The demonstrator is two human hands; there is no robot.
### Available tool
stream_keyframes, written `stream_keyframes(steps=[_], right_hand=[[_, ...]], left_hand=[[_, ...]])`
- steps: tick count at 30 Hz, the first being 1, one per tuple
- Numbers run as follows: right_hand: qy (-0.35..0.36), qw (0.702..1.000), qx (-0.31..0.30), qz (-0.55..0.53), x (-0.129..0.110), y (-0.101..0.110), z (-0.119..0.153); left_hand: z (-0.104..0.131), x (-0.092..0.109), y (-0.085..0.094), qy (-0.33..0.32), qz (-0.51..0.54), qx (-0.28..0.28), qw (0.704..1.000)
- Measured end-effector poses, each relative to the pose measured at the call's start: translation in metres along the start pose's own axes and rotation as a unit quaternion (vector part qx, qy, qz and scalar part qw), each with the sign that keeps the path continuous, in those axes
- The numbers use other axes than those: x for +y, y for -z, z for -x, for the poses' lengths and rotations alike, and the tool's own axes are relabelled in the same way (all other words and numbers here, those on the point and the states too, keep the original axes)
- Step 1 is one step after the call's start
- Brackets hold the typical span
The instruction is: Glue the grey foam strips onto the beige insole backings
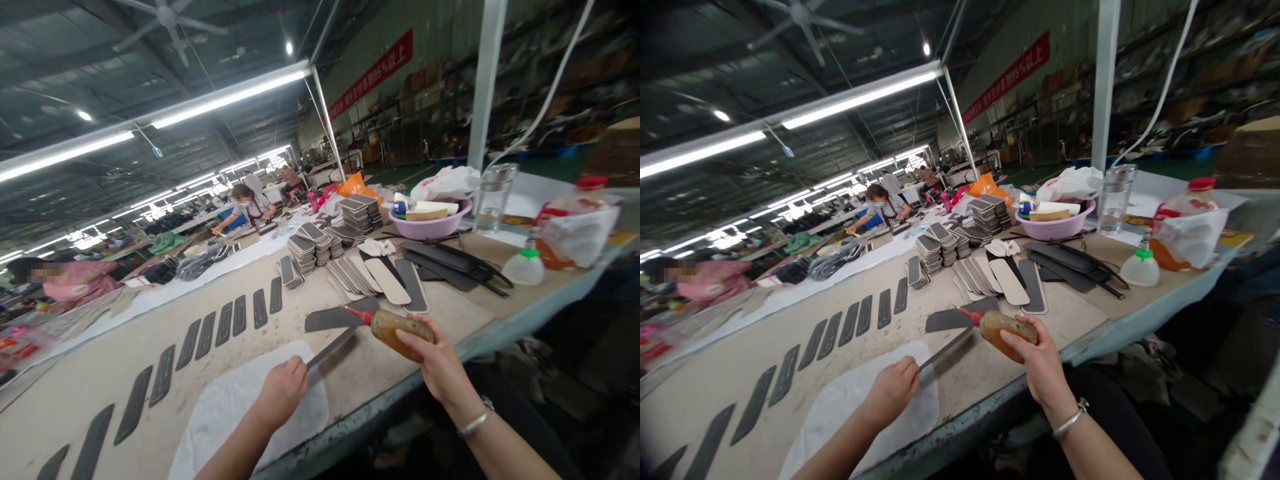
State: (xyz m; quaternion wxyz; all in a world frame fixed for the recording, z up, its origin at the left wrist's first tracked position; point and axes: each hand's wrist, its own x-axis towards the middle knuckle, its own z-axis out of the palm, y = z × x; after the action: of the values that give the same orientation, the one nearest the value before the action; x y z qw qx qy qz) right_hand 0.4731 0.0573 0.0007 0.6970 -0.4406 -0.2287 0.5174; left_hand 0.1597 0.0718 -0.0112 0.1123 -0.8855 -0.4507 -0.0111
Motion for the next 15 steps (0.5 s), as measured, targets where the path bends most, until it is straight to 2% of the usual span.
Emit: stream_keyframes(steps=[3,6,10,15], right_hand=[[0.004,1.0,-0.02,0.016,0.004,-0.001,0.003],[0.017,0.997,-0.035,0.063,0.011,-0.003,0.008],[0.017,0.986,-0.079,0.149,0.021,-0.008,0.019],[0.015,0.964,-0.124,0.233,0.034,-0.015,0.03]], left_hand=[[0.026,0.024,-0.007,0.013,0.068,-0.001,0.998],[0.047,0.033,-0.011,0.024,0.159,0.026,0.987],[0.074,0.018,-0.014,0.05,0.191,0.097,0.976],[0.092,0.004,-0.018,0.059,0.228,0.1,0.967]])
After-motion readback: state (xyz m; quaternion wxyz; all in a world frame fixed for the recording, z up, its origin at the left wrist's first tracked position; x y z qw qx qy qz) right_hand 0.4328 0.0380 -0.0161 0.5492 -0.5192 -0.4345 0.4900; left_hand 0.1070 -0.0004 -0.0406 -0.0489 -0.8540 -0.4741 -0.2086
